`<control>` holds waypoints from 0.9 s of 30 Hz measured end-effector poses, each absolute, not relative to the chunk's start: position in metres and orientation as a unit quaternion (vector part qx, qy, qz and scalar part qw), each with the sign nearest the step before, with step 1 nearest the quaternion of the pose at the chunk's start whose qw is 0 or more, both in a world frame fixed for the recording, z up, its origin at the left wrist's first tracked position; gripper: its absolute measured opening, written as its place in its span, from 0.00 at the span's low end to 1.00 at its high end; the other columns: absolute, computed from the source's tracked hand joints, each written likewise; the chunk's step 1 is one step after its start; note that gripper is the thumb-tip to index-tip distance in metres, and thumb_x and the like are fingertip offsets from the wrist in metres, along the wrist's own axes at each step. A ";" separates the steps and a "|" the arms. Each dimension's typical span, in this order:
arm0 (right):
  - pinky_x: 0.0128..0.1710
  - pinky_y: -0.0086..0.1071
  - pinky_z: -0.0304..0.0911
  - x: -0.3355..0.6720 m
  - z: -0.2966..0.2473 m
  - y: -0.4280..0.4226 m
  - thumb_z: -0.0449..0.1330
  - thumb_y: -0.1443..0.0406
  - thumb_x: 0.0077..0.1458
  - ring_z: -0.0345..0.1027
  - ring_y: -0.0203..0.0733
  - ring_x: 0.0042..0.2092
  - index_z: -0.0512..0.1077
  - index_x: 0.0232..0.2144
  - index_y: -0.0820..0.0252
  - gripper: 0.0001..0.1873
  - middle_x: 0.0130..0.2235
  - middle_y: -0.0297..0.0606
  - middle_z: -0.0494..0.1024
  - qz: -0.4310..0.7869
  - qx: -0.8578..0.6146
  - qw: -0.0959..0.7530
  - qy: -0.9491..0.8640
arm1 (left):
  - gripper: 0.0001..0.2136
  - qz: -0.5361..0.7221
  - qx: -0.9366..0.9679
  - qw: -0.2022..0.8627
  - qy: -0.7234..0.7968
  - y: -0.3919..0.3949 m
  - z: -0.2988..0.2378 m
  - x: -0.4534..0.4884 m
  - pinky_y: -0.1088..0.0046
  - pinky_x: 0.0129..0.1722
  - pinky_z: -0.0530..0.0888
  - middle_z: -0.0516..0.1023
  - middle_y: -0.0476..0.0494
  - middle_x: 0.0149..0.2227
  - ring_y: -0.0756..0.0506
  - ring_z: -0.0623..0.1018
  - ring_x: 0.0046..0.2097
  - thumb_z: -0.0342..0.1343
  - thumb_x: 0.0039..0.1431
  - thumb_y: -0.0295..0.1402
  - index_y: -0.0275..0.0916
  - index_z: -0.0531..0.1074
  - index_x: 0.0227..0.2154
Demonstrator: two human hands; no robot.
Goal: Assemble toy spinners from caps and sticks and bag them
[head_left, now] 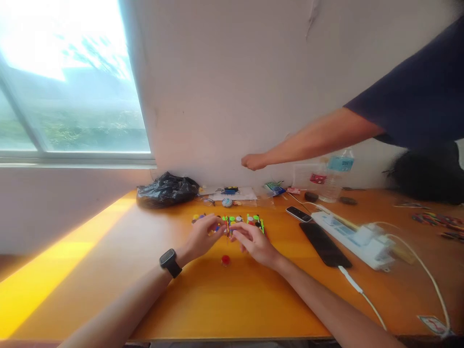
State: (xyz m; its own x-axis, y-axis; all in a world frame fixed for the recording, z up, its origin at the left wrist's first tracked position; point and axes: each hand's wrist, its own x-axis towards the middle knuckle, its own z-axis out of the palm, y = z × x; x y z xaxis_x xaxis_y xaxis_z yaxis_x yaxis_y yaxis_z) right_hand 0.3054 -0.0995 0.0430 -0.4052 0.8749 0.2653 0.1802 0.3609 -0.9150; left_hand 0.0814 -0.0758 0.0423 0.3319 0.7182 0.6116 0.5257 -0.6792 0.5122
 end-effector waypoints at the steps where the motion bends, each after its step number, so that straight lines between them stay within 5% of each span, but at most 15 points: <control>1: 0.28 0.31 0.61 0.304 0.043 -0.099 0.58 0.47 0.65 0.68 0.36 0.27 0.73 0.50 0.59 0.23 0.39 0.39 0.80 0.472 -0.361 0.403 -0.696 | 0.09 0.435 0.813 0.121 0.369 -0.081 0.041 0.087 0.75 0.31 0.64 0.74 0.48 0.30 0.50 0.68 0.30 0.55 0.68 0.35 0.39 0.76 0.35; 9: 0.29 0.30 0.56 0.302 0.049 -0.104 0.65 0.47 0.60 0.63 0.34 0.27 0.73 0.38 0.61 0.22 0.28 0.32 0.72 0.567 -0.325 0.403 -0.641 | 0.09 0.414 0.834 0.142 0.335 -0.095 0.044 0.095 0.75 0.31 0.65 0.73 0.47 0.32 0.50 0.68 0.30 0.54 0.70 0.38 0.39 0.75 0.38; 14: 0.29 0.31 0.50 0.307 0.045 -0.093 0.64 0.50 0.56 0.55 0.32 0.27 0.76 0.38 0.61 0.20 0.28 0.29 0.64 0.538 -0.385 0.441 -0.607 | 0.15 0.277 0.890 0.207 0.296 -0.098 0.058 0.076 0.75 0.31 0.66 0.75 0.49 0.31 0.50 0.70 0.31 0.65 0.58 0.44 0.39 0.75 0.41; 20: 0.27 0.30 0.39 0.313 0.042 -0.086 0.64 0.56 0.48 0.46 0.31 0.25 0.72 0.39 0.59 0.17 0.27 0.26 0.63 0.567 -0.417 0.446 -0.553 | 0.09 0.142 0.911 0.245 0.299 -0.097 0.059 0.068 0.77 0.27 0.64 0.78 0.51 0.30 0.51 0.73 0.28 0.67 0.49 0.34 0.39 0.79 0.34; 27: 0.28 0.30 0.49 0.313 0.044 -0.088 0.63 0.59 0.48 0.55 0.33 0.27 0.74 0.34 0.58 0.11 0.27 0.28 0.67 0.528 -0.439 0.417 -0.595 | 0.08 0.186 0.903 0.261 0.286 -0.095 0.042 0.089 0.77 0.30 0.67 0.80 0.49 0.31 0.51 0.75 0.30 0.65 0.59 0.38 0.40 0.82 0.38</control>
State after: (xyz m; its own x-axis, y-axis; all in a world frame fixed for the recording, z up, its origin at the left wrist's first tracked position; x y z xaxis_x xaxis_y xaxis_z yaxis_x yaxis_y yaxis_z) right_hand 0.3127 -0.0879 0.0436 -0.2675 0.9630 0.0330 0.0816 0.0568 -0.9950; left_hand 0.0889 -0.0948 0.0415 0.7671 0.6138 0.1867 0.4197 -0.7002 0.5775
